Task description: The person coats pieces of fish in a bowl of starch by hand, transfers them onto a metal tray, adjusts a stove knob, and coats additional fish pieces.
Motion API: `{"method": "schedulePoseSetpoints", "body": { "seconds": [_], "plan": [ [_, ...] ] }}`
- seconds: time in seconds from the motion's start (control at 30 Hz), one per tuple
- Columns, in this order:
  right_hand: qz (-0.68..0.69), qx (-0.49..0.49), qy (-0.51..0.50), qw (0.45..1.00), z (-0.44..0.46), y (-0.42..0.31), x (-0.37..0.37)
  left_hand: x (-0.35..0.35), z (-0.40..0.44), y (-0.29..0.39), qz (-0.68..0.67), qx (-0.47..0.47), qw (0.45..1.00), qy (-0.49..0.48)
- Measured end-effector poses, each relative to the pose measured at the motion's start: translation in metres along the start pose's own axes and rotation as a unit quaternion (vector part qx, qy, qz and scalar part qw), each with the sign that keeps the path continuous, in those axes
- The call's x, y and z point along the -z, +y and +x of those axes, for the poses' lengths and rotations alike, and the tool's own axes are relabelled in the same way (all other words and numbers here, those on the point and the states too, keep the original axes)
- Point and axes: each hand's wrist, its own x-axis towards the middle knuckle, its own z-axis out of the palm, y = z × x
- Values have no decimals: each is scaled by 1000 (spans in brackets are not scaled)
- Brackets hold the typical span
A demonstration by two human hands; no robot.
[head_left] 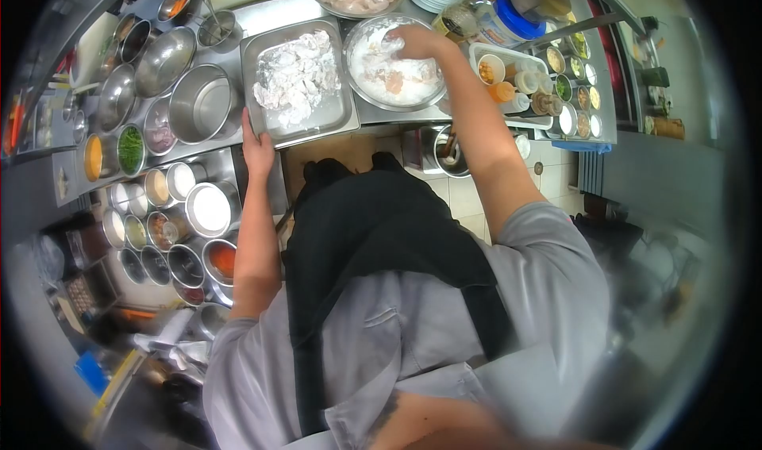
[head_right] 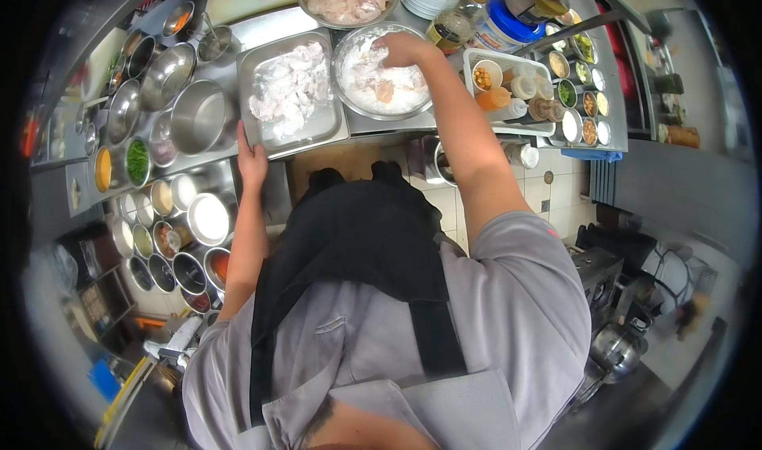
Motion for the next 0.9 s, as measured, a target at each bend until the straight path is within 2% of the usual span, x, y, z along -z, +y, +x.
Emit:
{"method": "schedulePoseSetpoints", "body": {
  "seconds": [0.03, 0.07, 0.1, 0.17, 0.2, 0.33, 0.4, 0.43, 0.5, 0.6, 0.67, 0.73, 0.77, 0.83, 0.87, 0.9],
  "plan": [
    [45, 6, -5, 999, -4, 3, -7, 0, 0, 0, 0, 0, 1000, 1],
    [3, -1, -33, 999, -6, 6, -16, 0, 0, 1, -8, 3, 1000, 2],
    [16, -65, -63, 996, -9, 10, -34, 0, 0, 2, -17, 7, 1000, 4],
    [3, -143, -63, 988, -20, 2, -64, 2, -1, 10, -21, 24, 999, -2],
    [-42, -198, -21, 979, -31, -26, -61, 3, -2, 10, -25, 41, 999, -12],
    [25, -191, 32, 981, -22, -5, -79, 0, -1, -3, 1, 28, 1000, -12],
    [28, -145, 126, 981, -9, 11, -82, -1, 1, -2, 11, -36, 999, 14],
    [28, -145, 127, 981, -6, 17, -79, 0, 1, 1, 11, -36, 999, 15],
    [34, -83, 157, 983, -3, 23, -68, 4, -2, 10, -14, 10, 1000, -9],
    [80, -59, 93, 991, -14, -2, -29, 8, -2, 21, -9, 57, 998, -31],
    [116, -43, 69, 990, -18, -9, -18, 7, -2, 20, -19, 52, 998, -28],
    [119, -4, -19, 993, -15, -11, -14, 5, -1, 12, -28, 47, 998, -23],
    [118, -2, -19, 993, -8, -8, -22, 3, -1, 7, -16, 54, 998, -22],
    [32, 47, 37, 998, 9, 6, -60, 3, -1, 3, -5, 60, 998, -23],
    [11, 6, 13, 1000, 13, 2, -72, 4, -2, 4, -2, 50, 999, -21],
    [-66, -47, 10, 997, 0, -23, -65, 3, -2, 5, 0, 39, 999, -18]
  ]
}}
